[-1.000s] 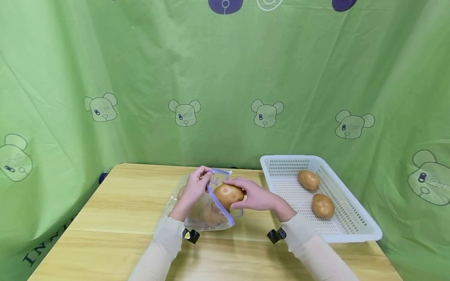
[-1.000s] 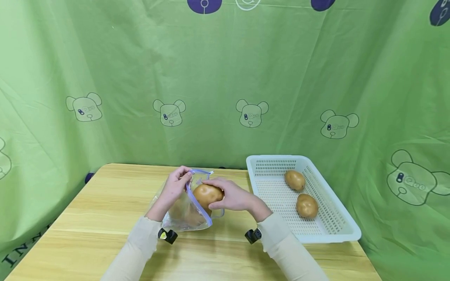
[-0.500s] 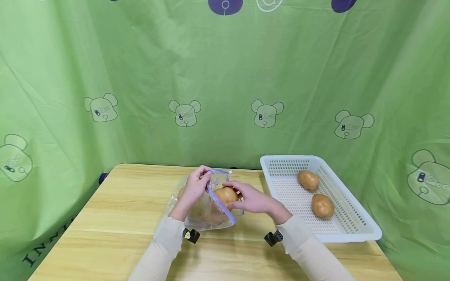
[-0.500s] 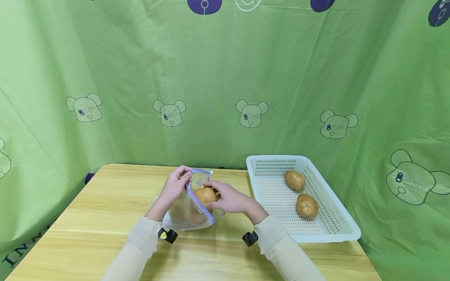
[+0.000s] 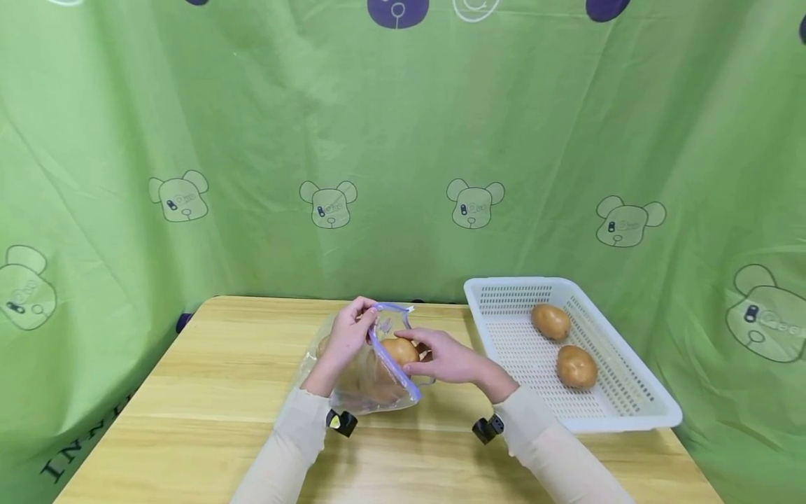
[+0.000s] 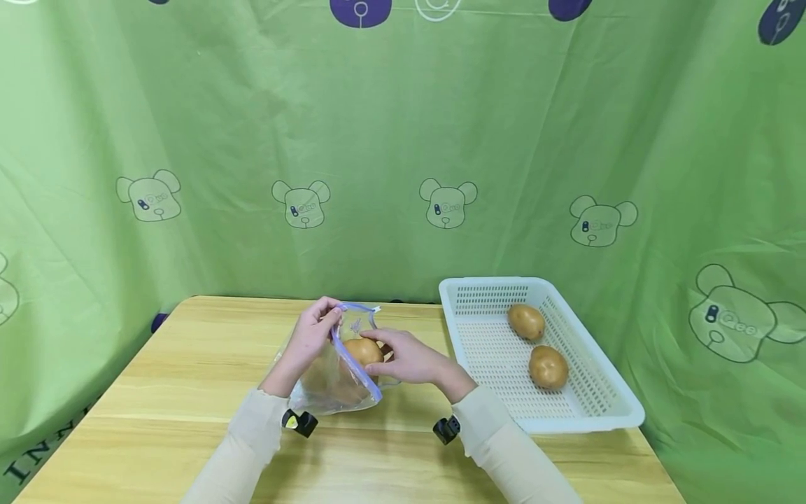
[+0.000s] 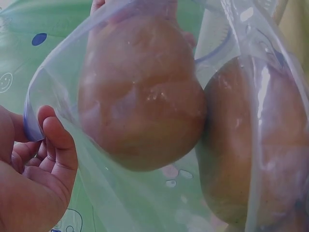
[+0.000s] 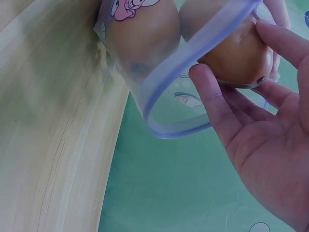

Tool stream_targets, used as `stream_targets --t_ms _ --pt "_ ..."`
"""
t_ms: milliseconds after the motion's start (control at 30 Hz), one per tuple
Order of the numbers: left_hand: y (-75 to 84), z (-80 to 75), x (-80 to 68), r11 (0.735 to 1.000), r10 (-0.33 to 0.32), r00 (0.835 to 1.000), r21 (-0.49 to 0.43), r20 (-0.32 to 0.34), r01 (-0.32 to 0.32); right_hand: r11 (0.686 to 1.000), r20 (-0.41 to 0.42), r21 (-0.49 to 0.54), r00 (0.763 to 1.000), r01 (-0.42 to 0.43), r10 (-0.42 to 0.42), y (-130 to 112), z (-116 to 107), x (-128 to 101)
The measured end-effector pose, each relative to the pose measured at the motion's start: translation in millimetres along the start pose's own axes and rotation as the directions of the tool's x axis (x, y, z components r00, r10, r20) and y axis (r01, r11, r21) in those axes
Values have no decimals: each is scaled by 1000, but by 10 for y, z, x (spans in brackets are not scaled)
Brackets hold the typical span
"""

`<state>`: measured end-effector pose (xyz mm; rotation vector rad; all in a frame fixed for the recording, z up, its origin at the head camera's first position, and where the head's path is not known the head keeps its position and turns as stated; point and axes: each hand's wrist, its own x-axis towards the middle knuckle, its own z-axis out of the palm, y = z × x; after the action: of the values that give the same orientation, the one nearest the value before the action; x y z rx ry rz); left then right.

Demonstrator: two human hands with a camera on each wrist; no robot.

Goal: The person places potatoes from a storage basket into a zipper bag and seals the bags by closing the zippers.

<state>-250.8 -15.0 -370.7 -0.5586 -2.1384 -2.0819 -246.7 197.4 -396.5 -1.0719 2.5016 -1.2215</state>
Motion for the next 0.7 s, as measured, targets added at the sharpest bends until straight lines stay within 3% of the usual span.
stream_targets --t_ms 133,433,700 --pt "27 -1 -9 1000 -2 1000 6 -5 2 1000 13 11 1000 -13 12 -110 -4 -6" --pt "-274 -20 126 1000 -14 1000 -3 -27 14 999 -3 25 999 -47 47 46 48 65" --pt "-273 -19 128 1000 0 999 19 -38 1 994 -51 -104 998 -45 40 -17 61 90"
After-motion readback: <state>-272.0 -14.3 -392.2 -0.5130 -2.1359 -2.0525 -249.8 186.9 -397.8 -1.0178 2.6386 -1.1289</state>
